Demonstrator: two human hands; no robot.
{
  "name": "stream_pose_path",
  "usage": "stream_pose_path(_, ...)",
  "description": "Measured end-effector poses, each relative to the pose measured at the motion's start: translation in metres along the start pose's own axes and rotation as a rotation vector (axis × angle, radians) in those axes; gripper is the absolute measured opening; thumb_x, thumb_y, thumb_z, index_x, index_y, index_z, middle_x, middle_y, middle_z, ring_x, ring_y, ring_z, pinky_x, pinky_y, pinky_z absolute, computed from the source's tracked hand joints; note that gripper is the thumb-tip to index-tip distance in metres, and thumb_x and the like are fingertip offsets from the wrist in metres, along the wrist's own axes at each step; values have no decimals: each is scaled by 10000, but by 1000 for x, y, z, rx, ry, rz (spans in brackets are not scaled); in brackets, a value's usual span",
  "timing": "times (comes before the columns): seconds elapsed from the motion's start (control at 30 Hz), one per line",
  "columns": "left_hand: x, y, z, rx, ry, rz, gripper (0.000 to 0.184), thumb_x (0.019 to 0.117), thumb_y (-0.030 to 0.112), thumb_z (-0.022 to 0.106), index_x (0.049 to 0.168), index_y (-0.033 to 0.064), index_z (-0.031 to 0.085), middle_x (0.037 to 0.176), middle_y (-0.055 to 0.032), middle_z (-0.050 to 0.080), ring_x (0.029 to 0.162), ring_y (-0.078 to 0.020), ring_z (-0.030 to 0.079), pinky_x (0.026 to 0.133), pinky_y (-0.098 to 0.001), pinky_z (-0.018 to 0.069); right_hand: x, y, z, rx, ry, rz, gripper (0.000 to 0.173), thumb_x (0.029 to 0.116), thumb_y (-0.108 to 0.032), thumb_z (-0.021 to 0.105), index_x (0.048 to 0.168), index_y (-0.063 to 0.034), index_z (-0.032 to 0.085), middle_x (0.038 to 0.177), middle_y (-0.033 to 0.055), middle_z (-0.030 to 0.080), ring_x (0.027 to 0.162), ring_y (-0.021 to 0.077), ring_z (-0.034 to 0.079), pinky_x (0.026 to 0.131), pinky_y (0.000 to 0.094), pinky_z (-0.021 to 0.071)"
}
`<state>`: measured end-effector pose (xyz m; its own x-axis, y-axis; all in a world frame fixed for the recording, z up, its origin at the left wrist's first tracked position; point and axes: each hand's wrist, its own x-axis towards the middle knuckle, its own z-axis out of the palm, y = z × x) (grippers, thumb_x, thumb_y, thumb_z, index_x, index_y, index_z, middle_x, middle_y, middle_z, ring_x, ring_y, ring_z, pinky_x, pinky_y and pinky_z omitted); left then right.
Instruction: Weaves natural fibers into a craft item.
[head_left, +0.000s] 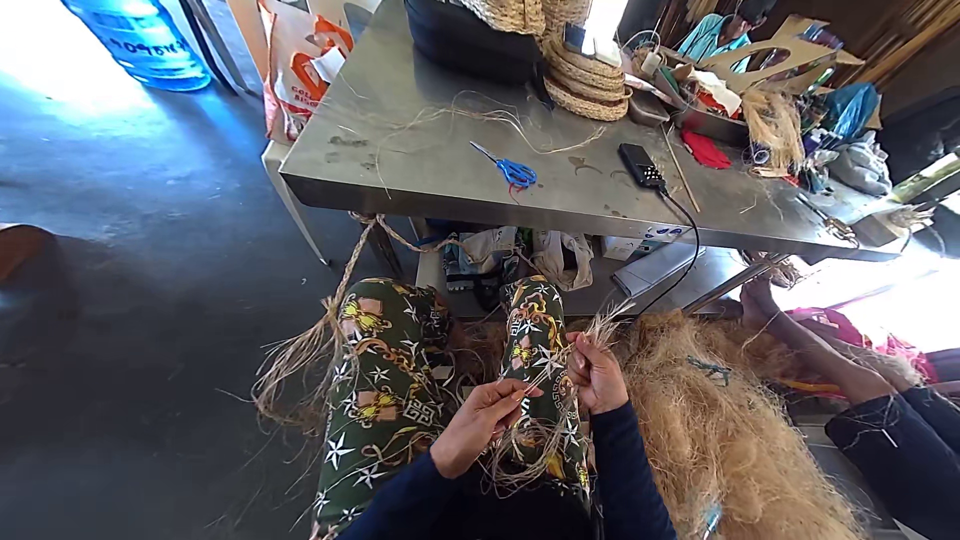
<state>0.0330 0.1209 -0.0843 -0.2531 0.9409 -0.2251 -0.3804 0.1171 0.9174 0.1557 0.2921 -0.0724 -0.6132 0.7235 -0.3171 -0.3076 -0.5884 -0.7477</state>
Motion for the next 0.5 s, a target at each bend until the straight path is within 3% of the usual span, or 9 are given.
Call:
stream_pose_path(0.13,-2,6,-3,113,-17,8,319,1070,72,401,1187,47,697,667,108,549,498,34,421,463,-128,355,-1,-25,-2,-90,68,-164,312,1087,-68,386,984,2,672,569,-49,544,388,-8,368,366,148,311)
stream_pose_path(0.3,-10,17,-3,298,-55,20,298,1078,111,436,1167,63,716,661,102,541,506,36,423,477,-136,358,1,-58,-5,-113,149,-286,335,1110,-96,350,961,-23,641,573,-49,564,381,-14,384,362,135,325)
stream_pose_path(0.5,-65,44,-17,603,3,125,265,1049,167,496,1113,83,739,663,97,545,545,49,456,530,-138,401,0,-94,-14,-347,192,-460,345,1108,-86,359,957,-21,663,602,-45,629,392,-13,409,371,150,344)
